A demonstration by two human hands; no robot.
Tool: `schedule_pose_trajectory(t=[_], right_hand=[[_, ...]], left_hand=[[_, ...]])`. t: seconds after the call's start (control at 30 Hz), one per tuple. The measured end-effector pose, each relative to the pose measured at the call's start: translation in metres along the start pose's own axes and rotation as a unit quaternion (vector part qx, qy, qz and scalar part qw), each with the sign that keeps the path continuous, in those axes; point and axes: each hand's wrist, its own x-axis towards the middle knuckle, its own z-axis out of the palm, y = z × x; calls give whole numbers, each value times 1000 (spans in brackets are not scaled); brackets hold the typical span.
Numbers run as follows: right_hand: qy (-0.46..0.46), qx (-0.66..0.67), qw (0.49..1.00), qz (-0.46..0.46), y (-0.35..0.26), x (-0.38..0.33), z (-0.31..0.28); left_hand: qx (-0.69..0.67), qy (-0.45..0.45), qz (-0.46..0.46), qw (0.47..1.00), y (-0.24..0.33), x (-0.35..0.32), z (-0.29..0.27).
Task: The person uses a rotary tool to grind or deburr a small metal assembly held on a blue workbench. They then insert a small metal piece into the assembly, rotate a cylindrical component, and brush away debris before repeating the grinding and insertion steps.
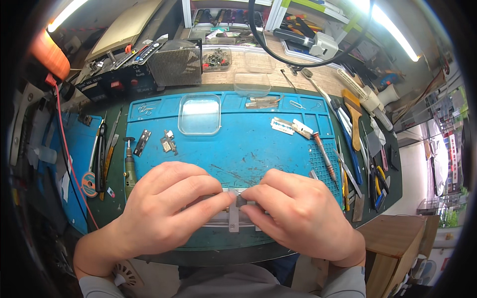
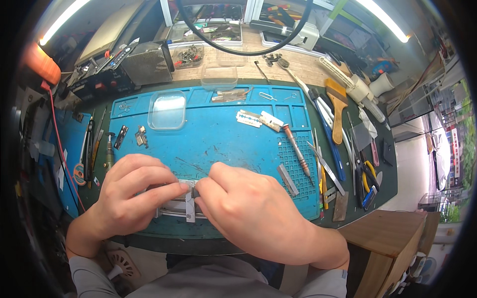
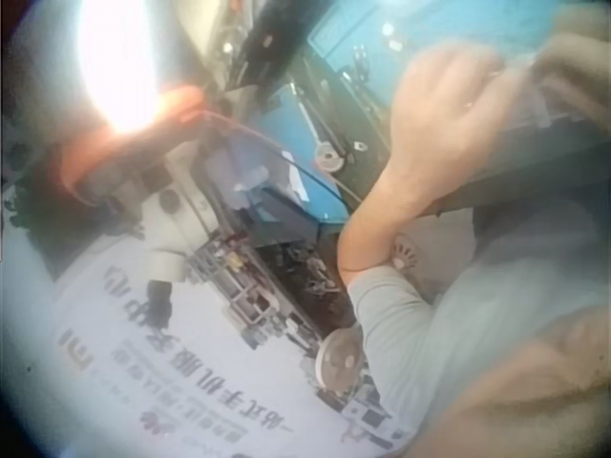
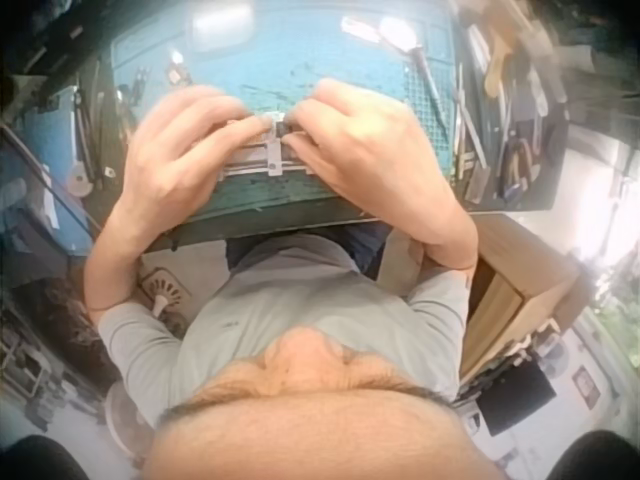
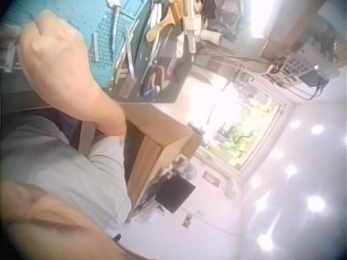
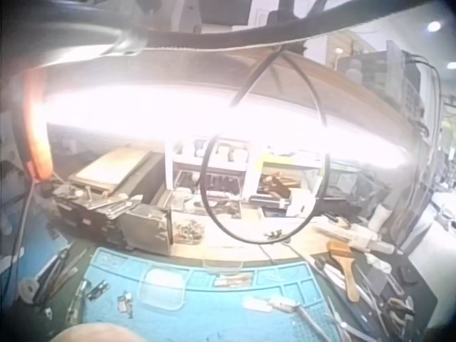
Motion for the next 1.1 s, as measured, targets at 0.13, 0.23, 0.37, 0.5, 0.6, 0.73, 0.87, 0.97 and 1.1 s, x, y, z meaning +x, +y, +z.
schedule_pose_trajectory(t=[0.13,0.23,0.37,0.5,0.6,0.73,0.87,0.97,1.1], right_hand=[[3,-6,1000,-1,0,0,1],[4,-5,1000,-3,-1,1,1],[7,-5,1000,-4,1,0,2],[7,23,999,23,1,0,-3],[43,53,997,34,5,0,-9],[130,48,989,57,10,0,-19],[124,37,988,82,15,-3,-25],[108,14,991,76,12,-15,-22],[118,23,992,29,17,-46,-1]], left_hand=[[-8,-19,8,1000,-1,1,-1],[-2,-29,16,999,1,0,0],[3,-38,8,999,2,0,1],[7,-47,-2,999,3,-1,0],[7,-62,-12,998,3,-2,-2],[11,-75,-9,997,4,-2,-4],[18,-78,-10,997,4,-2,-5],[14,-82,-20,996,7,-3,-7],[11,-89,-8,996,2,-5,-5]])
